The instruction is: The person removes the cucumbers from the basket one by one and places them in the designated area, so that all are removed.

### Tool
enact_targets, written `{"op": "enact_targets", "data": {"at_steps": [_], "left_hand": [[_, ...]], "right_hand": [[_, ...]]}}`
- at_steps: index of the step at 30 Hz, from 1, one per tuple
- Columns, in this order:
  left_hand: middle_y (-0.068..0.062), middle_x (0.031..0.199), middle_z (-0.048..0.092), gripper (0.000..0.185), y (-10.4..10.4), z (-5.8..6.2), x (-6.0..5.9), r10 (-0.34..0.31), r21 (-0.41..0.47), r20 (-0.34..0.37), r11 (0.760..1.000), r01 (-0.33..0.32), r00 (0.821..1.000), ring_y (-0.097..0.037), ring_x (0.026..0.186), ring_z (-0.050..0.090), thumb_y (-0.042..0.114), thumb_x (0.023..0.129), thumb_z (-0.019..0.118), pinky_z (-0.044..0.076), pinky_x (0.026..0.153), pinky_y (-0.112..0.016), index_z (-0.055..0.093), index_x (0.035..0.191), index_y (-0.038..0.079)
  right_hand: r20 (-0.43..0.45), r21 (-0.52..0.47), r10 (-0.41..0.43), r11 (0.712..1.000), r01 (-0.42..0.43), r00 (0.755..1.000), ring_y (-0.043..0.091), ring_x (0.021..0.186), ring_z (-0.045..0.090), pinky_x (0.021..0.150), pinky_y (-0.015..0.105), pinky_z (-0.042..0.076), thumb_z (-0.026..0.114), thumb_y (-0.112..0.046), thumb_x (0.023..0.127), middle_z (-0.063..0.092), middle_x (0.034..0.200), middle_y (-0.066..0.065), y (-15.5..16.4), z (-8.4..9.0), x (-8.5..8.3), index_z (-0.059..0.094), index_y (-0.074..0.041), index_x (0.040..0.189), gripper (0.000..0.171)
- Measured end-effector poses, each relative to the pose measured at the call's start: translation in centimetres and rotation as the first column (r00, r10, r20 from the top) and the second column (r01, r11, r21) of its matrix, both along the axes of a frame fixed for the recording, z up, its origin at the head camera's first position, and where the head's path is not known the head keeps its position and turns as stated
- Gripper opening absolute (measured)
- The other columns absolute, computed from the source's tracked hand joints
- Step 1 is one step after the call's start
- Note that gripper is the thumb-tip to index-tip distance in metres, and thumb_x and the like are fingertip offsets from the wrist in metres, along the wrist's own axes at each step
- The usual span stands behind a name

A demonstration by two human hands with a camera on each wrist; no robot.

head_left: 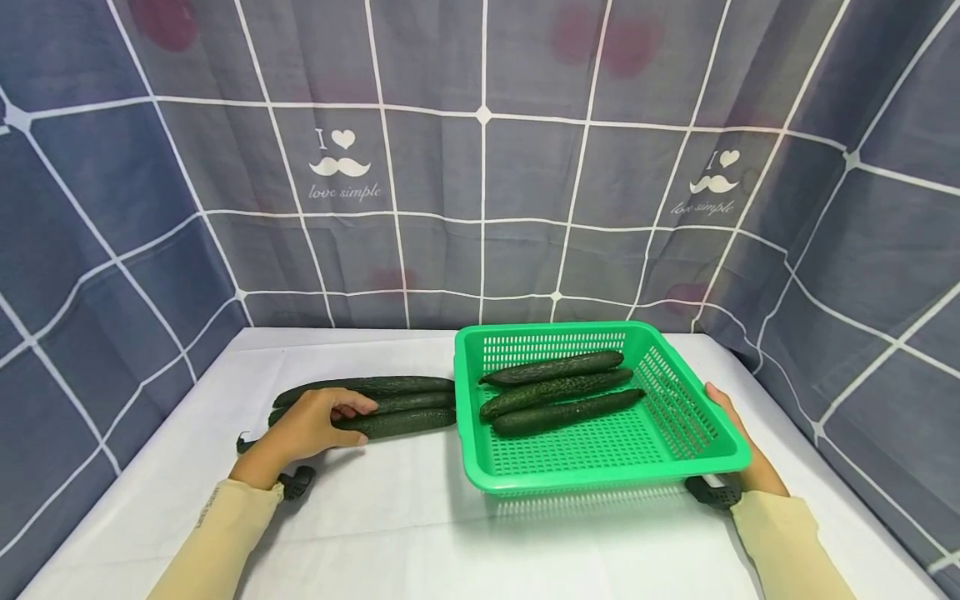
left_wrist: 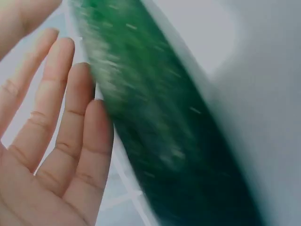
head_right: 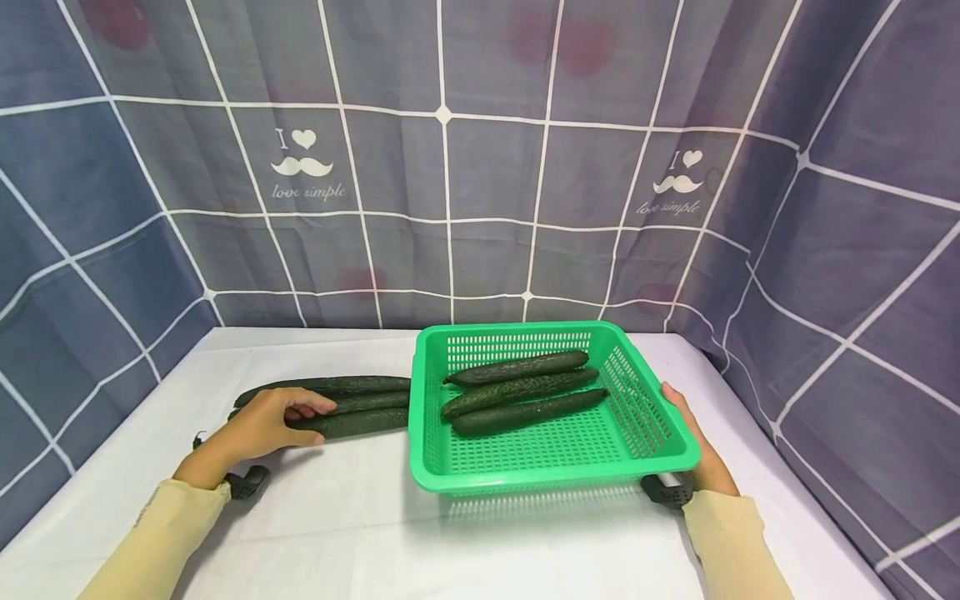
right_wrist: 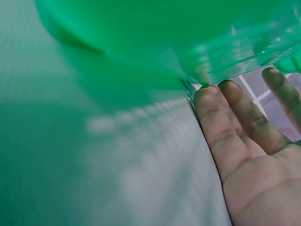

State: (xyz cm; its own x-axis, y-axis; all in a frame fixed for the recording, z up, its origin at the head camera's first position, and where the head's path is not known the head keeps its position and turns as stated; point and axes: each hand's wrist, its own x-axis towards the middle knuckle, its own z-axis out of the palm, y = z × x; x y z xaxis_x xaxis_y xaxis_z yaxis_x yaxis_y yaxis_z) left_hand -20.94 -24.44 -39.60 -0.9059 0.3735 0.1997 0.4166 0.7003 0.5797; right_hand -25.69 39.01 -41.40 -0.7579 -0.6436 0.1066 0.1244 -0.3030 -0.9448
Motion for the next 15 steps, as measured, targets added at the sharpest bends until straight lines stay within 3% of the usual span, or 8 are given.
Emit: {"op": "enact_targets", "data": {"at_steps": [7,15], "left_hand": [[-0.006,0.119,0.079,0.041,1.2,1.4,0.6,-0.006,0.044,-0.053,0.999,0.009,0.999,-0.031,0.111,0.072,0.018,0.096,0.085,0.057,0.101,-0.056,0.075,0.134,0.005],[-0.011,0.124,0.078,0.037,2.5,2.5,1.2,0.008,0.101,-0.077,0.995,0.000,0.997,-0.031,0.114,0.072,0.014,0.099,0.081,0.057,0.100,-0.055,0.075,0.134,0.003]], "right_hand": [[0.001,0.089,-0.044,0.995,0.044,0.999,0.010,0.110,0.073,0.094,0.026,0.060,0.005,-0.047,0.113,0.076,0.125,-0.007,0.0,0.0,0.0,0.076,-0.036,0.132,0.074],[-0.045,0.075,-0.022,0.997,0.026,0.999,0.010,0.107,0.074,0.092,0.024,0.060,0.004,-0.044,0.113,0.076,0.123,-0.005,0.2,0.0,-0.2,0.075,-0.033,0.133,0.075]]}}
